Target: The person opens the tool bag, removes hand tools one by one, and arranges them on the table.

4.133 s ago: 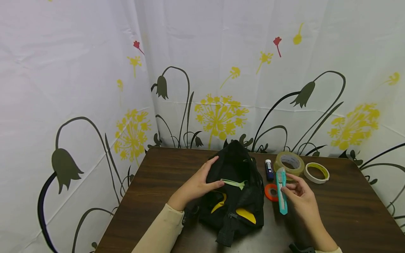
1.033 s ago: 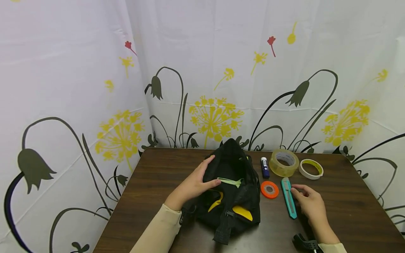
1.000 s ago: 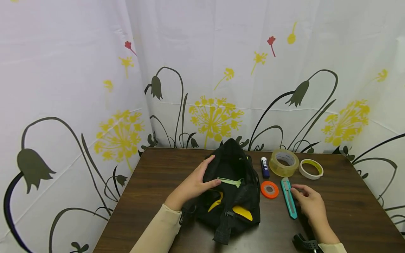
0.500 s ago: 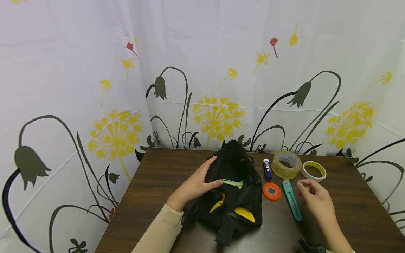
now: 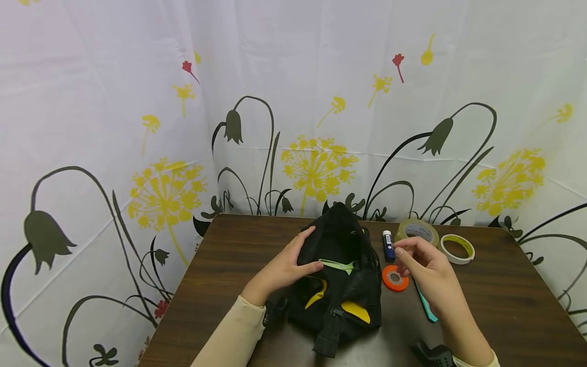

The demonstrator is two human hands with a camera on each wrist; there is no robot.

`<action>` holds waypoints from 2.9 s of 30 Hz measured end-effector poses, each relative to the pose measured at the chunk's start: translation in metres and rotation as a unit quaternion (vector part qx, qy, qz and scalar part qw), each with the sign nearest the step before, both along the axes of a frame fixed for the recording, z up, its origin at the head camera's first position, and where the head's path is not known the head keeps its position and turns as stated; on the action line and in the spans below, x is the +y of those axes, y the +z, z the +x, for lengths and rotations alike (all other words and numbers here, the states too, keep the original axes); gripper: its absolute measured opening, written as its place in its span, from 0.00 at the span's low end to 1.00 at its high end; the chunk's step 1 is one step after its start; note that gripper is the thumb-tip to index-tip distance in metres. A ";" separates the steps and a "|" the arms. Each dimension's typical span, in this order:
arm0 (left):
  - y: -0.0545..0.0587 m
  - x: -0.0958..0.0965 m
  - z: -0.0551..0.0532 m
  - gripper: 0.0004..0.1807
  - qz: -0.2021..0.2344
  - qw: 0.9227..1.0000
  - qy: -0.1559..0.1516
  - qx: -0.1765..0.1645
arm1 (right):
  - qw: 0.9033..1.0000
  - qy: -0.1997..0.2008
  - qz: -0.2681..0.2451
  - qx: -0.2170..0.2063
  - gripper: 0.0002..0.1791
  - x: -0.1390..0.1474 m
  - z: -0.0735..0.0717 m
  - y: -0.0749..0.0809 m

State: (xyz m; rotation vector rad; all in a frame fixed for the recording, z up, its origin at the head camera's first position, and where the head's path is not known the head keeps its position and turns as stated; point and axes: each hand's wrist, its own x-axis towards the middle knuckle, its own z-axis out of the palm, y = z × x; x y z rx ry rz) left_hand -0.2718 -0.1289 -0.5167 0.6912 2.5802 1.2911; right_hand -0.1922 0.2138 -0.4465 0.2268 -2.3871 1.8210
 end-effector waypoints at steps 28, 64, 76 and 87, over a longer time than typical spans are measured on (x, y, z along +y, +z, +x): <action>-0.004 -0.003 -0.003 0.51 0.009 1.000 -0.008 -0.006 | 0.969 0.189 0.071 -0.145 0.17 -0.101 -0.100 -0.014; -0.005 -0.003 -0.007 0.51 0.005 1.000 -0.011 0.003 | 0.858 0.178 0.449 -0.175 0.08 -0.131 -0.149 -0.085; -0.006 -0.002 -0.008 0.50 0.008 1.000 -0.016 0.008 | 0.844 0.158 0.482 -0.176 0.07 -0.134 -0.152 -0.088; -0.008 -0.003 -0.008 0.50 0.006 1.000 -0.010 0.003 | 0.898 0.115 0.404 -0.133 0.32 -0.132 -0.154 -0.094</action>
